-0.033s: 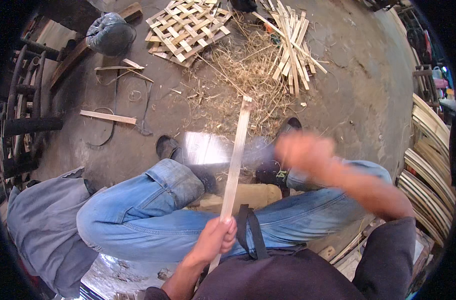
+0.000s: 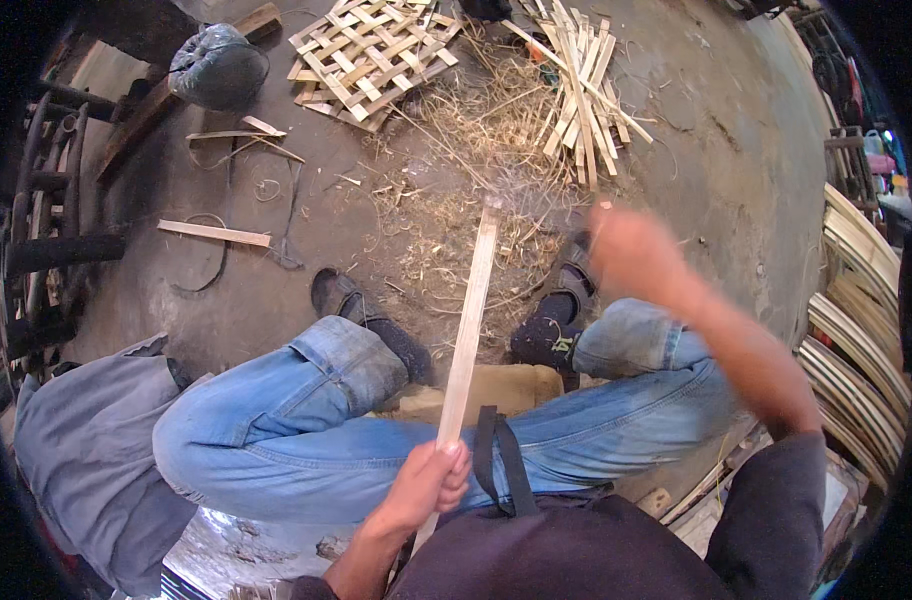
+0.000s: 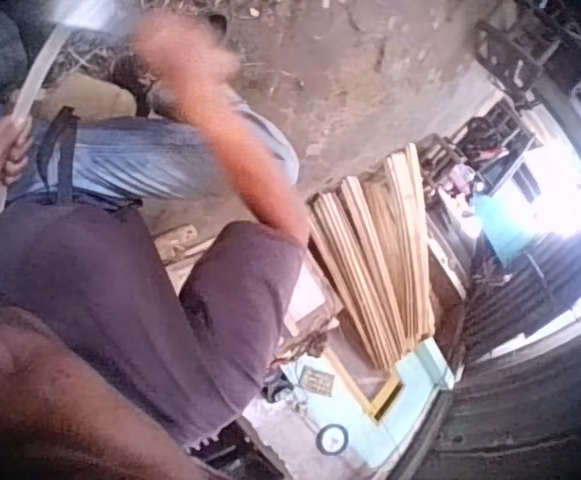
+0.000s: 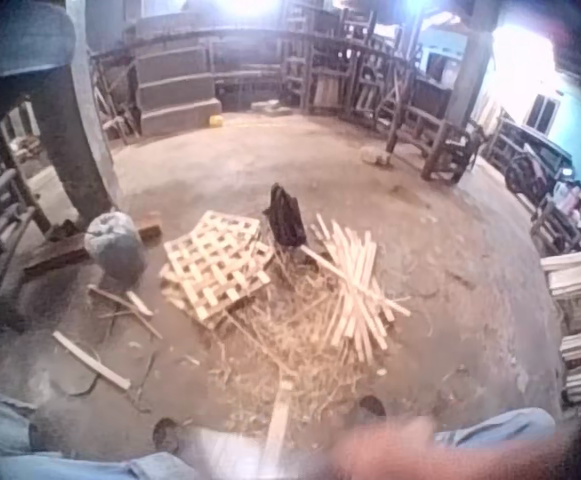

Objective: The person sits on the floor and uses a large knife to shave and shape a thin wooden stick. They repeatedly scrape the blade along the wood to remove thin layers, occasionally pausing to inspect the stick before continuing.

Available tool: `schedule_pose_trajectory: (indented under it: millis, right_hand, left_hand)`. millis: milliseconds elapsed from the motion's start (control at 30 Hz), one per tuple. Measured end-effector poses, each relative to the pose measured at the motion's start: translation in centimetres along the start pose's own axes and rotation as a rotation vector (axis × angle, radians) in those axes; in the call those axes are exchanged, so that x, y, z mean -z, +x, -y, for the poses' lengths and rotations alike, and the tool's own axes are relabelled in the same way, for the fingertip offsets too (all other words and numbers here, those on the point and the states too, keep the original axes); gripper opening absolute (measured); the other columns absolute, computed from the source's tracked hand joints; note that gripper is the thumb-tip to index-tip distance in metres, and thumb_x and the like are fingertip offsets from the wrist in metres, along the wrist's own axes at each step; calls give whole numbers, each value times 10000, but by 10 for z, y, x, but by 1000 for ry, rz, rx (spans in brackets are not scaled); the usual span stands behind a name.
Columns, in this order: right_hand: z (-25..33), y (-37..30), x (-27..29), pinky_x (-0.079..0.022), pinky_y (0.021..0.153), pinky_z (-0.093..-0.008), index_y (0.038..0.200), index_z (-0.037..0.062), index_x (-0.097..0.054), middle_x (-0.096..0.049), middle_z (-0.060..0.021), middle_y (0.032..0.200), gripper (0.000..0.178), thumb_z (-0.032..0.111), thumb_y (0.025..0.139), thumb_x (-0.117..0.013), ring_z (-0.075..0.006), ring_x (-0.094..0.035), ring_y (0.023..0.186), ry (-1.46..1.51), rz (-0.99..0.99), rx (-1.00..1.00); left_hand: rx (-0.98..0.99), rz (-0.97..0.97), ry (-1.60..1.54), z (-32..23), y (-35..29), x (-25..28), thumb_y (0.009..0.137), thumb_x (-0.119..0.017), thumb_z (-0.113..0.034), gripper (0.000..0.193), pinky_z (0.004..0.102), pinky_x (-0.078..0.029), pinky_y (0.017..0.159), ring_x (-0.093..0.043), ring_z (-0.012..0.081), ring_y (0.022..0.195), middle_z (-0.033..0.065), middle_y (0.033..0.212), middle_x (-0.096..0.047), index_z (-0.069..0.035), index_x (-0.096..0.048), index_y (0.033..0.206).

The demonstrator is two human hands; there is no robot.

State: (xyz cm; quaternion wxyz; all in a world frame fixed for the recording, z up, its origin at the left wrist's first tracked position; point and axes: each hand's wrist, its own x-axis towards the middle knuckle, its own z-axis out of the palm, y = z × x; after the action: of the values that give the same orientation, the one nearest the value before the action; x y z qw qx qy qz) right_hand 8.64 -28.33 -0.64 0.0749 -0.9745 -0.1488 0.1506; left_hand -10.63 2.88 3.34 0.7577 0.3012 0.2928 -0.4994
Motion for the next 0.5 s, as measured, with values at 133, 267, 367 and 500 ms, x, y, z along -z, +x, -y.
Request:
schedule_pose_trajectory:
  millis: [133,267,367,500]
  right_hand:
    - [-19,19,36,-518,585,-486,885,1,-543,-606,-236,682,144,111,806,-590,-422,-645,674,159,-98,-164]
    - [81,-67,13,-526,563,-473,875,41,-542,-606,-179,714,136,133,792,-598,-375,-658,674,130,315,337]
    - [66,-55,9,-547,597,-469,886,35,-546,-630,-161,747,113,120,816,-570,-308,-691,688,6,204,457]
    - [38,-42,6,-540,570,-478,858,30,-512,-617,-158,742,151,129,790,-605,-358,-675,705,163,140,137]
  left_hand:
    - [-5,-74,-52,3,-1,3,1025,-432,-354,332,221,-174,400,-240,46,479,-63,624,-281,-129,-403,783]
    - [-35,82,-187,-17,19,-3,1029,-437,-361,327,213,-165,399,-226,42,472,-61,621,-278,-126,-403,804]
    - [-50,87,-142,-14,22,1,1030,-436,-365,330,211,-160,401,-222,39,474,-63,619,-276,-130,-401,802]
    - [-4,87,-87,-18,17,1,1030,-432,-367,338,214,-159,400,-225,38,481,-64,618,-271,-134,-398,789]
